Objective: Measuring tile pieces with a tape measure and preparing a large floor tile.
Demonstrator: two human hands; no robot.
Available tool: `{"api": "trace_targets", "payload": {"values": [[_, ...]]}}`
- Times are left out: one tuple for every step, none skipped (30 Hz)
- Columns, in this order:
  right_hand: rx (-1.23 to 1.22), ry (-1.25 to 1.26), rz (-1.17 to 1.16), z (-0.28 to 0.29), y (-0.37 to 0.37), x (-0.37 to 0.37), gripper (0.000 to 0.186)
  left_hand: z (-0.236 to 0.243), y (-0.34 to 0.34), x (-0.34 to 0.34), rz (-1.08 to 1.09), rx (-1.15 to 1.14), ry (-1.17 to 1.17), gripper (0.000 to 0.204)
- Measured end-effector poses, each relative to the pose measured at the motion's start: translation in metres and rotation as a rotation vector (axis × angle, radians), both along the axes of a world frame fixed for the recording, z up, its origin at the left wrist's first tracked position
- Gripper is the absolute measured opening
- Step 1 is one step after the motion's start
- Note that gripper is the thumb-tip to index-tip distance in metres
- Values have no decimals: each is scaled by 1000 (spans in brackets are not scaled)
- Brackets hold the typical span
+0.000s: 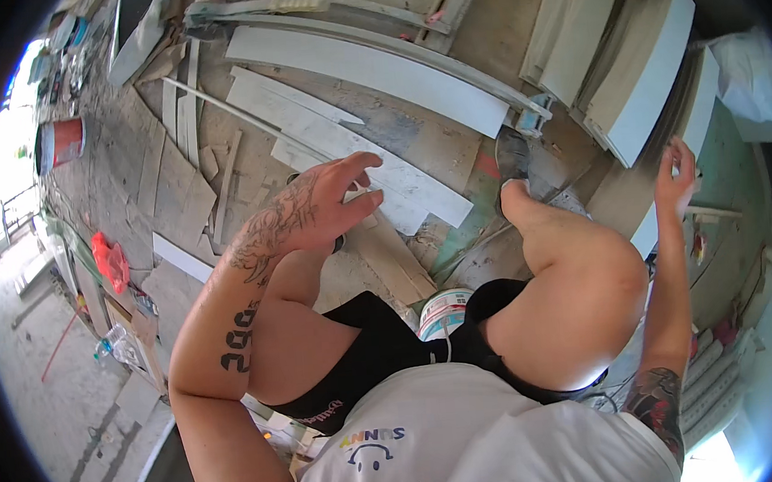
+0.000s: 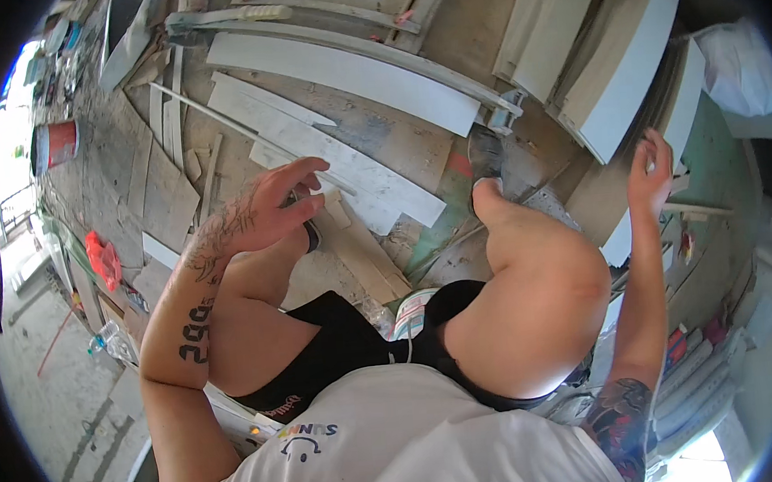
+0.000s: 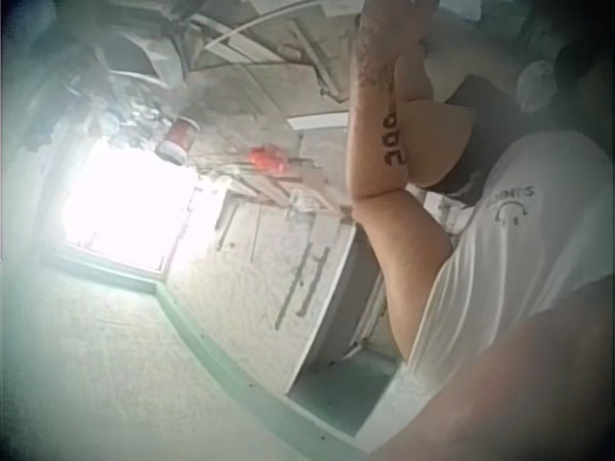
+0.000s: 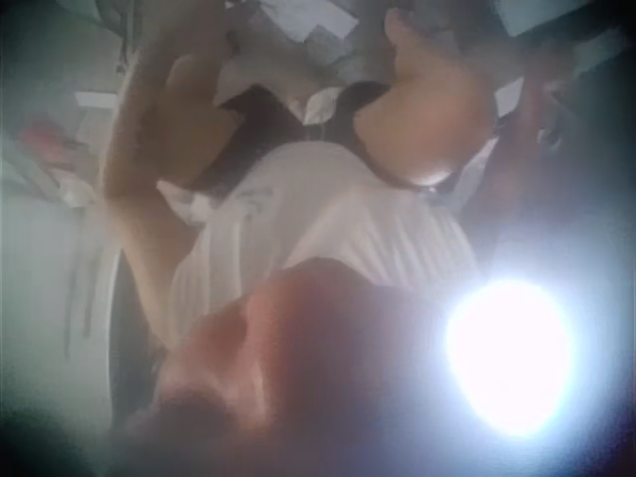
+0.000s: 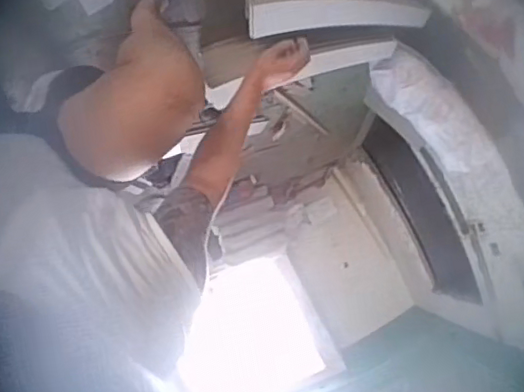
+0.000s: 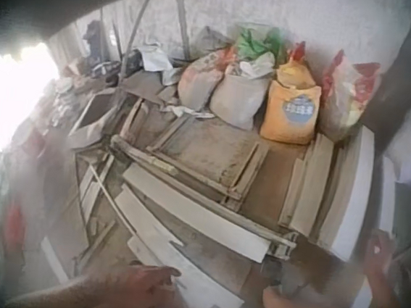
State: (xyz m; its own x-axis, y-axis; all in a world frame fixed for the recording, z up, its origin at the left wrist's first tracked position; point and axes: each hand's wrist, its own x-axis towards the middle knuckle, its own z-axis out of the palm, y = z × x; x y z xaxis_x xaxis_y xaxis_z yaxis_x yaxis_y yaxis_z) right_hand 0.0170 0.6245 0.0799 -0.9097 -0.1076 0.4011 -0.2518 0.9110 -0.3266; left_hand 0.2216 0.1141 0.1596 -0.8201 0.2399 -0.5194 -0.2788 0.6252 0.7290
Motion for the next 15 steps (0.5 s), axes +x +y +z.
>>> {"api": "trace_targets", "payload": {"values": [[-96,-146,157,16,-38,-7,32,5,-2,0,-13,-18,5,44],[-202,-299,319,28,-82,-7,32,13,-7,8,4,-30,-3,44],[-165,-405,448,41,-133,-3,31,18,-13,18,3,-8,38,44],[-119,-506,574,49,-180,3,31,22,-19,25,-1,19,84,45],[-56,-649,662,46,-206,7,32,21,-18,26,-3,42,92,45],[9,-787,745,39,-227,7,33,23,-15,24,-32,62,118,45],[140,-818,878,26,-251,14,37,28,-15,25,-52,63,134,46],[255,-892,967,4,-271,19,37,32,-16,27,-48,70,139,46],[380,-968,1046,-22,-285,23,38,33,-16,28,-68,70,135,46],[509,-967,1032,-52,-304,30,42,34,-18,31,-79,59,121,47],[640,-962,1016,-81,-317,37,45,34,-21,35,-69,66,121,47],[650,-960,1025,-104,-323,43,45,34,-24,39,-70,70,120,47],[733,-754,924,-130,-333,52,55,34,-29,43,-65,65,109,48],[804,-549,817,-158,-340,60,65,36,-34,45,-47,61,100,48],[803,-515,716,-191,-334,61,84,36,-38,43,-51,79,68,48]]}}
